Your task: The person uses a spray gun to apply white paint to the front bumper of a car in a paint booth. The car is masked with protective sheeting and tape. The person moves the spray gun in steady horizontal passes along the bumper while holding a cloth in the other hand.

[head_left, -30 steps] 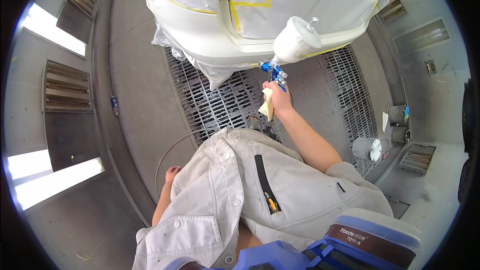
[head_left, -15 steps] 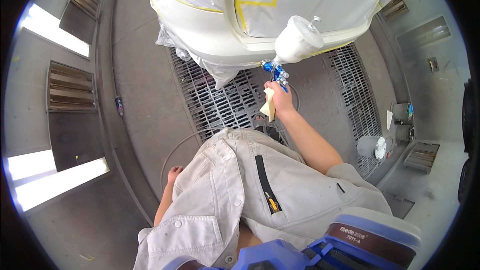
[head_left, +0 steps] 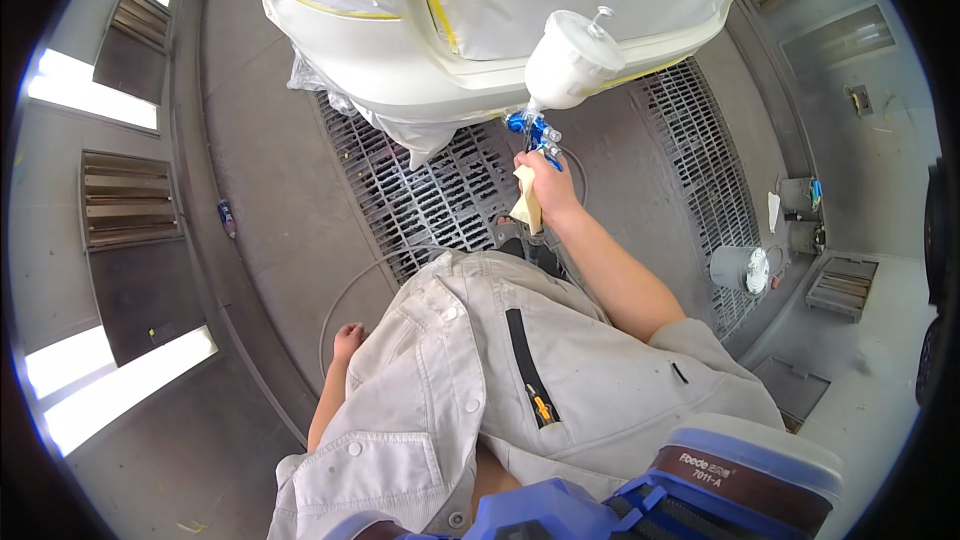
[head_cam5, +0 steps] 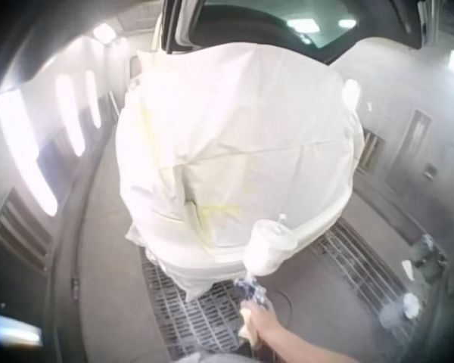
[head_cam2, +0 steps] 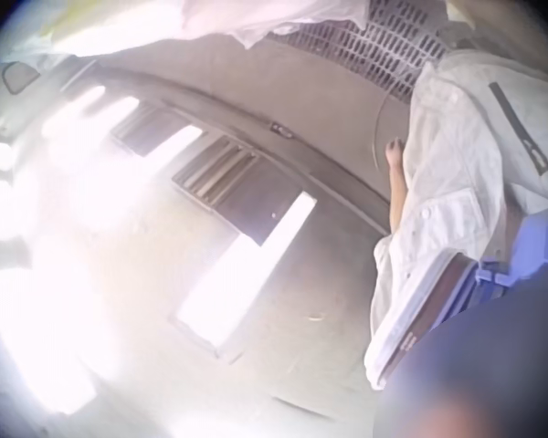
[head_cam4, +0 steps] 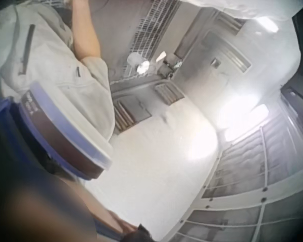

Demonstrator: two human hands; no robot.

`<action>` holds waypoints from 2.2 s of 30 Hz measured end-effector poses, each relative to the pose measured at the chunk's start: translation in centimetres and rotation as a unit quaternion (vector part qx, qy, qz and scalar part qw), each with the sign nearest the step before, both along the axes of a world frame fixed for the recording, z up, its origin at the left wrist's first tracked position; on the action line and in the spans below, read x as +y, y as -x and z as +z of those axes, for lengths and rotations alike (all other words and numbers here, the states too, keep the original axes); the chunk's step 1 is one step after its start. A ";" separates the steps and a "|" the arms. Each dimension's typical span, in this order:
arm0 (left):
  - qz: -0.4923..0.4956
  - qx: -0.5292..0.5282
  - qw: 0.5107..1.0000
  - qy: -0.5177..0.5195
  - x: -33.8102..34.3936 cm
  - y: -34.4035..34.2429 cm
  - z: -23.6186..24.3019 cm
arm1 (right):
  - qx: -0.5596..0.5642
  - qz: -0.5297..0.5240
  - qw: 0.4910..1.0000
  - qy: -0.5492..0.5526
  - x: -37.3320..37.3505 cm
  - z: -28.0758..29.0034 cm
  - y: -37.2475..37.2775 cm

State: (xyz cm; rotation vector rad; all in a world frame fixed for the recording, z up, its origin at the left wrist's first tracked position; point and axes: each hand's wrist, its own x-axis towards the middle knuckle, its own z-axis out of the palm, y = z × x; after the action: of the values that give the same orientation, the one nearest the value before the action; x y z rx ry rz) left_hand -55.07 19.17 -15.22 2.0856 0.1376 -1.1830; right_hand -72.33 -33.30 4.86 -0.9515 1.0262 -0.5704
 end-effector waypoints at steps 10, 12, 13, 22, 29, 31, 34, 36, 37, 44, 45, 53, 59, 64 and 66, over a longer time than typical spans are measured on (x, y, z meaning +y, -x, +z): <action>0.134 0.076 0.986 0.061 -11.6 -1.3 6.8 | -0.014 0.040 0.999 0.014 -3.7 -0.1 1.9; 0.072 0.022 0.996 0.056 -16.7 -2.2 9.2 | -0.010 0.041 0.999 0.002 -4.2 0.1 2.2; 0.027 -0.005 0.995 0.094 -19.9 -2.4 10.8 | -0.019 0.045 0.999 0.000 -4.7 0.3 2.4; -0.288 -0.101 0.897 0.320 -45.2 6.9 24.5 | -0.028 0.112 0.993 -0.039 -7.9 0.9 3.5; -0.250 -0.056 0.930 0.265 -50.9 11.7 25.1 | -0.007 0.127 0.989 -0.073 -10.2 -0.8 5.1; -0.215 -0.020 0.933 0.288 -50.9 12.4 24.6 | 0.009 0.123 0.989 -0.077 -10.8 -0.8 5.5; -0.181 0.005 0.932 0.314 -51.5 12.8 23.2 | 0.025 0.101 0.993 -0.055 -11.4 -0.5 6.1; -0.164 -0.001 0.932 0.322 -51.8 13.2 22.6 | 0.018 0.100 0.994 -0.037 -11.5 -0.2 6.2; -0.166 0.022 0.935 0.313 -51.9 13.4 22.3 | 0.026 0.108 0.993 -0.050 -11.7 0.0 6.3; -0.174 0.090 0.935 0.296 -52.1 12.8 22.9 | -0.001 0.158 0.986 -0.050 -12.5 0.8 6.4; -0.153 0.106 0.935 0.303 -52.0 12.5 23.2 | -0.001 0.162 0.986 -0.047 -12.5 0.8 6.4; 0.079 0.242 0.867 0.429 -48.4 11.2 25.0 | 0.027 0.153 0.984 -0.086 -12.4 1.2 6.9; 0.126 0.149 0.900 0.391 -46.7 11.1 23.8 | 0.051 0.151 0.981 -0.114 -13.0 1.1 7.9; 0.191 0.212 0.865 0.414 -46.7 11.0 24.0 | 0.036 0.144 0.984 -0.103 -12.9 1.4 8.2; 0.206 0.233 0.854 0.418 -46.8 10.9 24.4 | 0.034 0.144 0.984 -0.103 -12.8 1.6 8.3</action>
State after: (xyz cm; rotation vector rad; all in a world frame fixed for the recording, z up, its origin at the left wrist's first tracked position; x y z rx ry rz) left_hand -65.96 -27.64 9.14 0.9301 0.2305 -1.1639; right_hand -80.59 -46.12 6.44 -0.9192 0.9662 -0.1868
